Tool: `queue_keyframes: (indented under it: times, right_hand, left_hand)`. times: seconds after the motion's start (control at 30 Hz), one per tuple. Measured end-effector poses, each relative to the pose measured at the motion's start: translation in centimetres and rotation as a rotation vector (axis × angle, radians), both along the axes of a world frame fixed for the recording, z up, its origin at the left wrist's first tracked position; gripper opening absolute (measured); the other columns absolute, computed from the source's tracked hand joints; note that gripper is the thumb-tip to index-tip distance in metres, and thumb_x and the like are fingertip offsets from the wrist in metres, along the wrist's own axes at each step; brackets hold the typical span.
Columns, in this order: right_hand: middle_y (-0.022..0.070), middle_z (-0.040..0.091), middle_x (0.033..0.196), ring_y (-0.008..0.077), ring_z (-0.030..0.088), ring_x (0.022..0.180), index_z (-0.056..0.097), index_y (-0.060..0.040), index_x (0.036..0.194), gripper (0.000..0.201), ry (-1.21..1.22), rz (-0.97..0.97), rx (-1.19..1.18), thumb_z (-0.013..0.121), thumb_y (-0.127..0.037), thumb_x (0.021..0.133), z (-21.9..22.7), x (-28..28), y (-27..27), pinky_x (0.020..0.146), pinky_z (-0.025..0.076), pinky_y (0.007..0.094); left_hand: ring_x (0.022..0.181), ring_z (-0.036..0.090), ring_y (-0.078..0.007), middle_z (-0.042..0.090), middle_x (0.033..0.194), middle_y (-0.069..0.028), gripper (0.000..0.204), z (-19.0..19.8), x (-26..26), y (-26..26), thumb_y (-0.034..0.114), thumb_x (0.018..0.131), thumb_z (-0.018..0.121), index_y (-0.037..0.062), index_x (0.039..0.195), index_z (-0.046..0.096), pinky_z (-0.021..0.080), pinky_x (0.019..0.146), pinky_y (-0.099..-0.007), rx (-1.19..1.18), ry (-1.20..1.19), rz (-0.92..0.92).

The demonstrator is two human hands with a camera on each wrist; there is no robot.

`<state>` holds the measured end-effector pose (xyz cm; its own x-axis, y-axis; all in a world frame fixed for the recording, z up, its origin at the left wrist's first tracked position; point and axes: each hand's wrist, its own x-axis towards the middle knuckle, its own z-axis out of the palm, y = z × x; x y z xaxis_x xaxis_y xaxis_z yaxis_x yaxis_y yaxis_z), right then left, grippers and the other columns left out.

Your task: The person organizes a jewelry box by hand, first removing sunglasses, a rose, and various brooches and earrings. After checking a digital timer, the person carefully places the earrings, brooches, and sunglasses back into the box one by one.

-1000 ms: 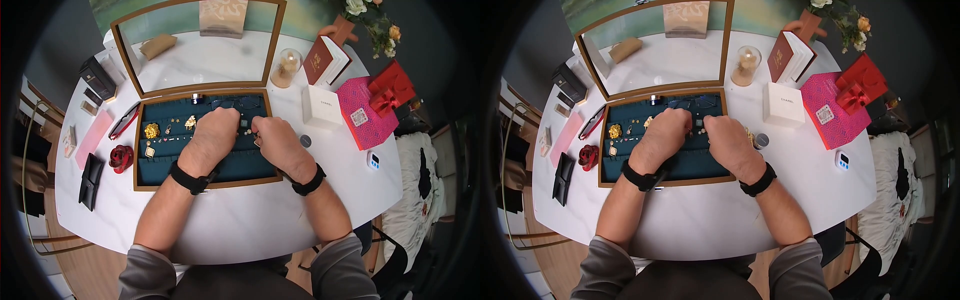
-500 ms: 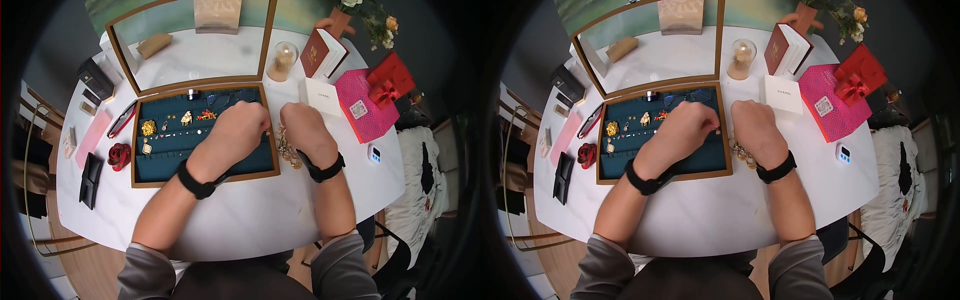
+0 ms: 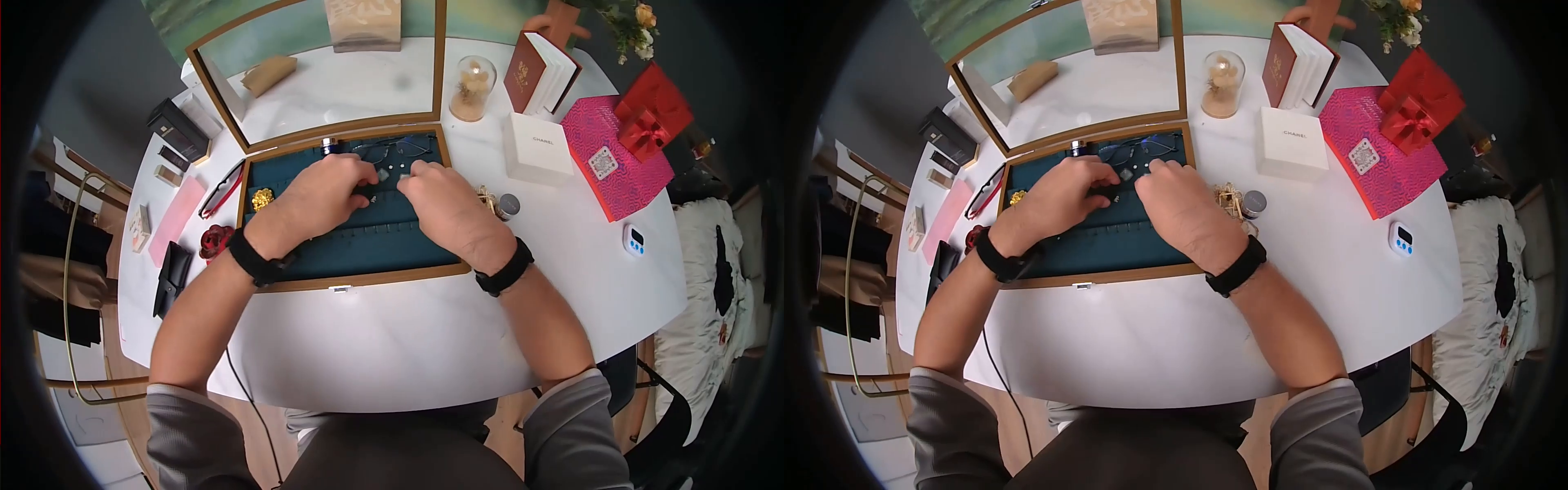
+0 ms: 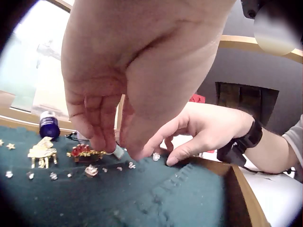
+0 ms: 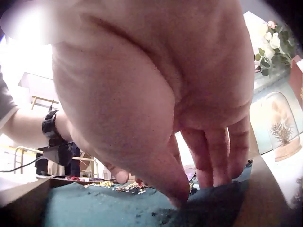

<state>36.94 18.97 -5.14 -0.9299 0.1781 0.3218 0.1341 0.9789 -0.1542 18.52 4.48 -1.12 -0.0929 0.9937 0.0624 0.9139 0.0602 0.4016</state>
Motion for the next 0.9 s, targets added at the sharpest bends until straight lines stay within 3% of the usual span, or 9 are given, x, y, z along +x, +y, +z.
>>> queue_keyframes:
  times: [0.23,0.37,0.43,0.67,0.77,0.83,0.9]
  right_hand:
    - [0.0175,0.075,0.092,0.0349,0.077,0.094,0.077,-0.0019,0.086,0.007,-0.011,0.079,0.093,0.071,0.0,0.084,-0.7,-0.9,0.6,0.083,0.063,0.0437]
    - [0.021,0.072,0.095,0.0388,0.074,0.095,0.076,0.0015,0.088,0.012,-0.108,0.098,0.007,0.068,0.009,0.082,0.6,-1.4,1.1,0.085,0.062,0.0461]
    - [0.0236,0.072,0.09,0.0402,0.074,0.089,0.075,0.0019,0.084,0.007,-0.168,0.125,0.026,0.069,0.005,0.083,1.4,-2.0,1.4,0.081,0.062,0.0465]
    - [0.0246,0.073,0.091,0.0425,0.073,0.089,0.076,0.0017,0.087,0.005,-0.217,0.151,-0.063,0.071,0.001,0.087,1.3,-2.8,3.0,0.081,0.06,0.0475]
    - [0.024,0.073,0.091,0.0435,0.072,0.091,0.075,0.0023,0.09,0.006,-0.16,0.135,-0.106,0.07,-0.001,0.091,1.1,-2.4,3.4,0.082,0.059,0.0489]
    - [0.024,0.073,0.093,0.0437,0.072,0.091,0.074,0.0037,0.095,0.007,0.041,0.075,-0.096,0.07,-0.002,0.093,2.0,-1.8,3.6,0.083,0.058,0.0485]
    - [0.0251,0.073,0.092,0.0447,0.072,0.091,0.073,0.0039,0.091,0.006,0.079,0.045,-0.13,0.068,0.001,0.091,3.8,-0.3,3.6,0.084,0.058,0.05]
  left_hand:
    - [0.101,0.074,-0.0382,0.076,0.107,-0.0193,0.032,-1.2,-0.5,-0.1,0.001,0.085,0.085,-0.0009,0.116,0.076,0.06,0.089,-0.045,-0.054,-0.053,-0.007]
    - [0.101,0.074,-0.0392,0.077,0.109,-0.0196,0.024,-1.7,-0.6,0.7,0.006,0.088,0.083,-0.0003,0.111,0.078,0.06,0.088,-0.0445,-0.057,0.048,-0.057]
    - [0.095,0.076,-0.038,0.078,0.094,-0.0195,0.013,-2.1,-1.0,1.2,0.006,0.091,0.08,0.0035,0.104,0.08,0.061,0.086,-0.0461,-0.03,0.033,-0.066]
    - [0.089,0.076,-0.0368,0.079,0.09,-0.0175,0.01,-0.9,-0.7,1.6,0.007,0.092,0.079,0.0025,0.1,0.08,0.061,0.084,-0.0433,-0.057,0.151,-0.116]
    - [0.09,0.076,-0.0367,0.079,0.092,-0.0179,0.008,-0.4,-0.8,1.4,0.005,0.092,0.078,0.0019,0.099,0.079,0.061,0.084,-0.0427,-0.099,0.14,-0.122]
    - [0.092,0.076,-0.0392,0.078,0.093,-0.0196,0.007,-0.8,-1.6,1.2,0.005,0.091,0.076,0.0018,0.097,0.077,0.062,0.085,-0.0453,-0.021,0.044,-0.175]
    - [0.091,0.076,-0.0393,0.077,0.093,-0.0194,0.007,-1.1,-2.1,1.2,0.004,0.091,0.076,0.001,0.097,0.076,0.062,0.085,-0.0447,-0.006,0.048,-0.203]
